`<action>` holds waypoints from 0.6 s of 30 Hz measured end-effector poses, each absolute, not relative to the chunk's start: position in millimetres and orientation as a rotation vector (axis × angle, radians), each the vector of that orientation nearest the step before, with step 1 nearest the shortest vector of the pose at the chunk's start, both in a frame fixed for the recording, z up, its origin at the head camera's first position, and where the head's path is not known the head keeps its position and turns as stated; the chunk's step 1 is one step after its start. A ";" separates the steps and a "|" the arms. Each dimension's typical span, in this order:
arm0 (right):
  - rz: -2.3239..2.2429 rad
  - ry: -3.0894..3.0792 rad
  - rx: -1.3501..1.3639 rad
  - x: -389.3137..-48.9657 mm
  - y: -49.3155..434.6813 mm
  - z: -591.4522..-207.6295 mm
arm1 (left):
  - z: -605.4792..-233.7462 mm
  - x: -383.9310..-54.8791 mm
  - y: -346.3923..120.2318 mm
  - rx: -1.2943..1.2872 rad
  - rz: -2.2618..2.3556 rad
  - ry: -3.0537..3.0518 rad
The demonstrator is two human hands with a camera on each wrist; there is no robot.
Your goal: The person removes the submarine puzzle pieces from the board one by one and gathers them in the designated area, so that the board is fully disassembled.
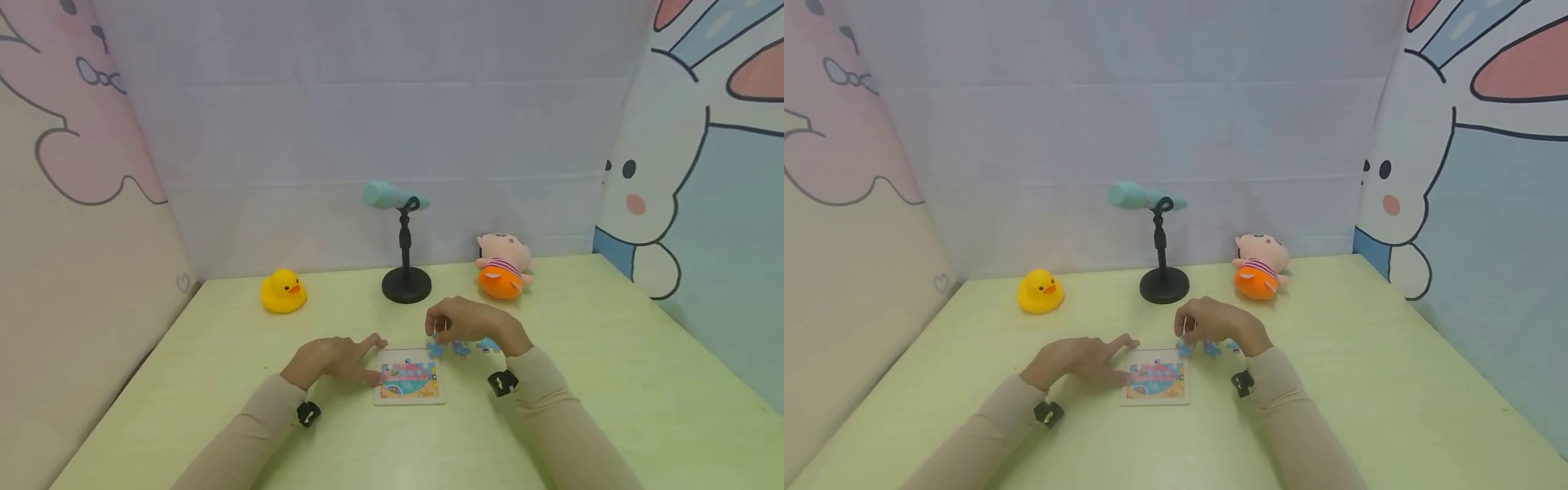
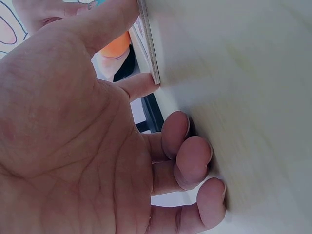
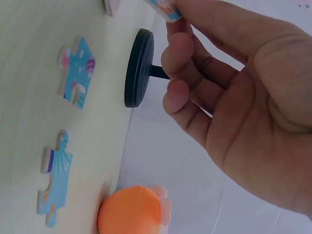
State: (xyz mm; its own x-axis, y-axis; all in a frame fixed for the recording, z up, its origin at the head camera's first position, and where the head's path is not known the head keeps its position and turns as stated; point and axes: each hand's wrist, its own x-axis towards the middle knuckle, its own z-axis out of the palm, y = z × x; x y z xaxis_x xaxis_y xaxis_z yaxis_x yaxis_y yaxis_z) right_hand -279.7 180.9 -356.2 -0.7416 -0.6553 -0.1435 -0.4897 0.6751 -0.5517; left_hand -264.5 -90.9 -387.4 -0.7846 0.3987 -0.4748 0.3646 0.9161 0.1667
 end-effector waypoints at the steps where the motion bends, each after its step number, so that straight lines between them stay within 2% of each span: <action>1: -0.708 2.555 -0.916 -280.0 182.4 -355.6 | -387.4 -264.3 -90.9 0.545 0.091 2.558; 18: -0.848 2.532 -0.917 -281.3 211.0 -344.8 | -385.5 -261.9 -91.3 0.544 0.100 2.553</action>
